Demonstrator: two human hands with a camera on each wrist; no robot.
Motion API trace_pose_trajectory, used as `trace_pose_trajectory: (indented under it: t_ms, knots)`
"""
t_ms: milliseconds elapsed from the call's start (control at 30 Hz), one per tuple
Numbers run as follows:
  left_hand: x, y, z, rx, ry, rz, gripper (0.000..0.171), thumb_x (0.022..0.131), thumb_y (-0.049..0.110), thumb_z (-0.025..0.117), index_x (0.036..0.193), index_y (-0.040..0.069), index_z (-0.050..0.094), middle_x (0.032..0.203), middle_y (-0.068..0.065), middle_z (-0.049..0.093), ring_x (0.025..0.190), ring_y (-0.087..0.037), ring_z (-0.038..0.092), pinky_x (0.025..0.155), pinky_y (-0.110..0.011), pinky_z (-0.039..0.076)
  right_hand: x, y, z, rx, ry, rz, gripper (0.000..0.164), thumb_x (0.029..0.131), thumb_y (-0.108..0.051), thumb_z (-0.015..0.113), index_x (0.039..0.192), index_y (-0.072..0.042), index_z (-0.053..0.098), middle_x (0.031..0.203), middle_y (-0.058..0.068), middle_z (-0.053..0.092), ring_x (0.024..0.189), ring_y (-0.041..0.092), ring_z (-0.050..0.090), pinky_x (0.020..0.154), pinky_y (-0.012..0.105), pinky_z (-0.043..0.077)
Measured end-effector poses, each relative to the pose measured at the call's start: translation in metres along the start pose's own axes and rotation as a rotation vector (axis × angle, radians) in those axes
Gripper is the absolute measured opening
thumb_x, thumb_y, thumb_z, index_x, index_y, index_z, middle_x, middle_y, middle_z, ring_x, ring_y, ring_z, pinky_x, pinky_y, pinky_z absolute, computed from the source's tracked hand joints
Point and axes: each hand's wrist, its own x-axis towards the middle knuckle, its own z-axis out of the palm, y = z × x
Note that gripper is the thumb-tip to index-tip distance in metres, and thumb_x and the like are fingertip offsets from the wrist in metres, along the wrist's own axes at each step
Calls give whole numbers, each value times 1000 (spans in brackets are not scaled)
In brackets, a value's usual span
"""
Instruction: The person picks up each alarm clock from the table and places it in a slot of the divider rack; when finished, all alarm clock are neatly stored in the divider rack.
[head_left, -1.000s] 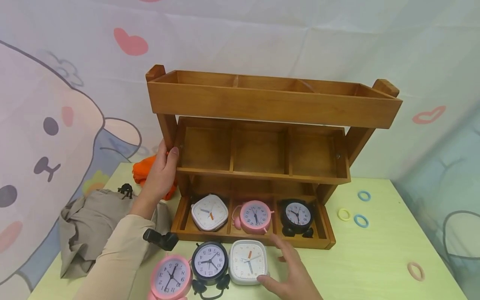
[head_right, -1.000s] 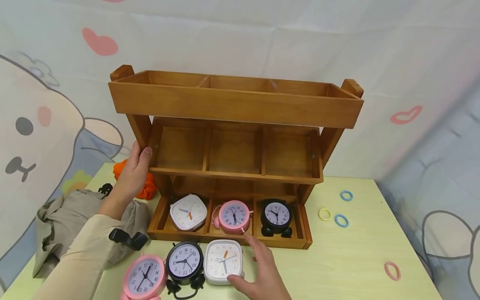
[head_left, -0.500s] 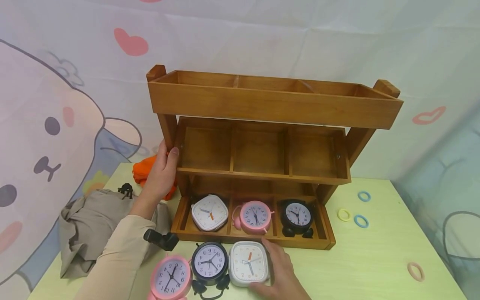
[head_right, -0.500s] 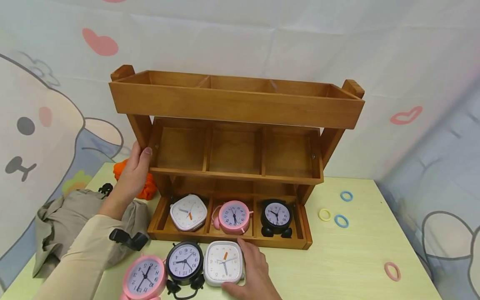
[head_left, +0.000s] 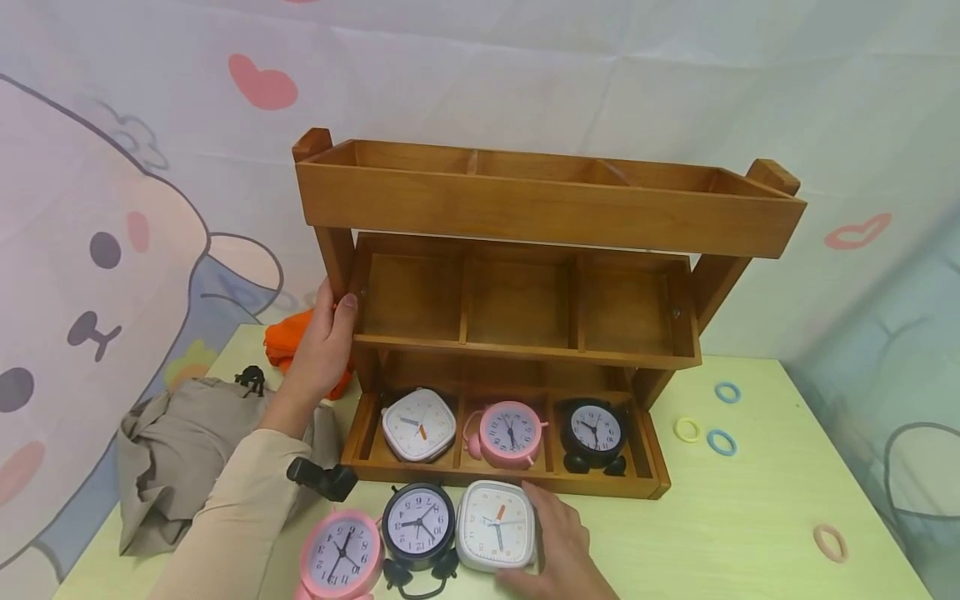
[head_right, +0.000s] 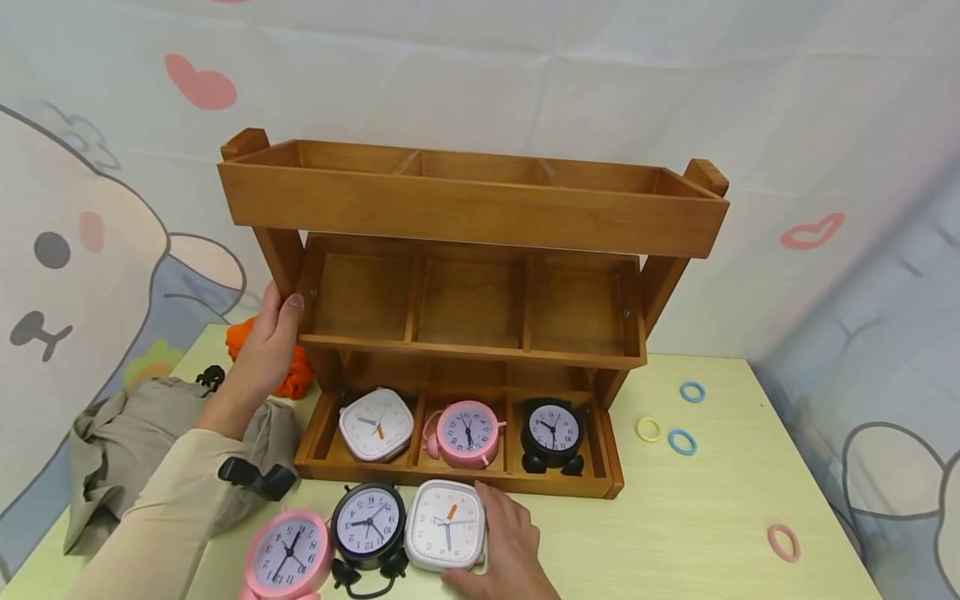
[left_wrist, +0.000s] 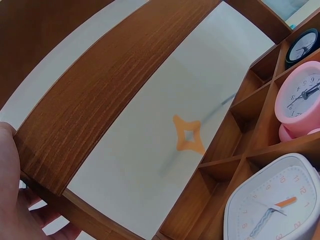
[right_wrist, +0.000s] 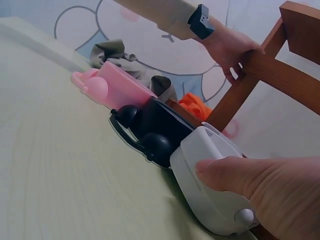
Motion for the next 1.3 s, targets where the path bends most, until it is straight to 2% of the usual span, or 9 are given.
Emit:
trace_pose_trajectory:
  t_ms: [167, 533, 667, 767, 900, 1033, 1133, 1233, 1300]
  knots:
    - [1, -1, 1, -19, -4, 27, 60, 108, 37, 30, 159, 23, 2, 163, -11, 16, 149, -37, 20, 119, -63, 16, 0, -1, 1, 3, 7, 18, 110, 63, -49, 88, 152, -16, 31, 148, 13, 41, 131, 35, 36, 104, 67, 36]
    - [0, 0, -3, -15, -6, 20, 60, 107, 36, 32, 158, 20, 5, 160, -16, 21, 147, -39, 25, 120, -61, 18, -2, 0, -4, 51, 12, 56, 105, 58, -51, 89, 144, -16, 40, 142, 6, 47, 123, 30, 48, 103, 65, 41]
    - [0, -1, -3, -38, -1, 24, 58, 107, 34, 33, 156, 16, 6, 158, -18, 22, 145, -39, 26, 120, -58, 19, -8, -2, -14, 53, 9, 122, 107, 58, -53, 90, 145, -17, 38, 141, 6, 47, 122, 30, 50, 103, 65, 41]
    - [0, -1, -3, -54, -6, 10, 59, 107, 36, 33, 155, 16, 6, 159, -19, 20, 147, -40, 24, 120, -59, 19, -15, -8, -31, 50, 51, 143, 108, 57, -51, 91, 146, -19, 39, 143, 5, 47, 120, 29, 52, 101, 62, 45]
    - [-1, -2, -5, -72, -14, -15, 60, 107, 38, 35, 154, 16, 6, 160, -17, 17, 148, -39, 22, 121, -58, 19, -26, -16, -66, 40, 202, -18, 103, 57, -41, 94, 144, -19, 42, 140, 2, 51, 111, 22, 54, 93, 51, 50]
    - [-1, -2, -6, -73, -33, -36, 61, 106, 40, 36, 154, 18, 5, 161, -15, 17, 148, -37, 22, 121, -57, 19, -33, -28, -108, 2, 395, -221, 100, 60, -28, 96, 144, -21, 42, 135, -4, 51, 107, 8, 49, 90, 28, 47]
    - [-2, -1, -7, -71, -46, -69, 62, 105, 45, 36, 154, 22, 5, 163, -12, 15, 149, -35, 20, 121, -58, 19, -32, -38, -139, 11, 504, -305, 102, 59, -15, 96, 145, -23, 42, 132, -8, 50, 105, 4, 46, 84, 17, 40]
    - [-3, -1, -9, -81, -52, -99, 63, 104, 48, 36, 155, 25, 5, 163, -10, 14, 149, -34, 20, 120, -59, 19, -26, -48, -166, 28, 581, -342, 103, 59, -6, 94, 147, -22, 41, 128, -11, 50, 101, 5, 46, 74, 18, 38]
    - [-3, -2, -9, -88, -55, -112, 64, 104, 49, 37, 155, 25, 5, 163, -9, 14, 149, -34, 19, 120, -59, 19, -19, -53, -181, 37, 615, -347, 101, 61, -4, 92, 147, -21, 41, 128, -12, 49, 103, 5, 47, 74, 18, 37]
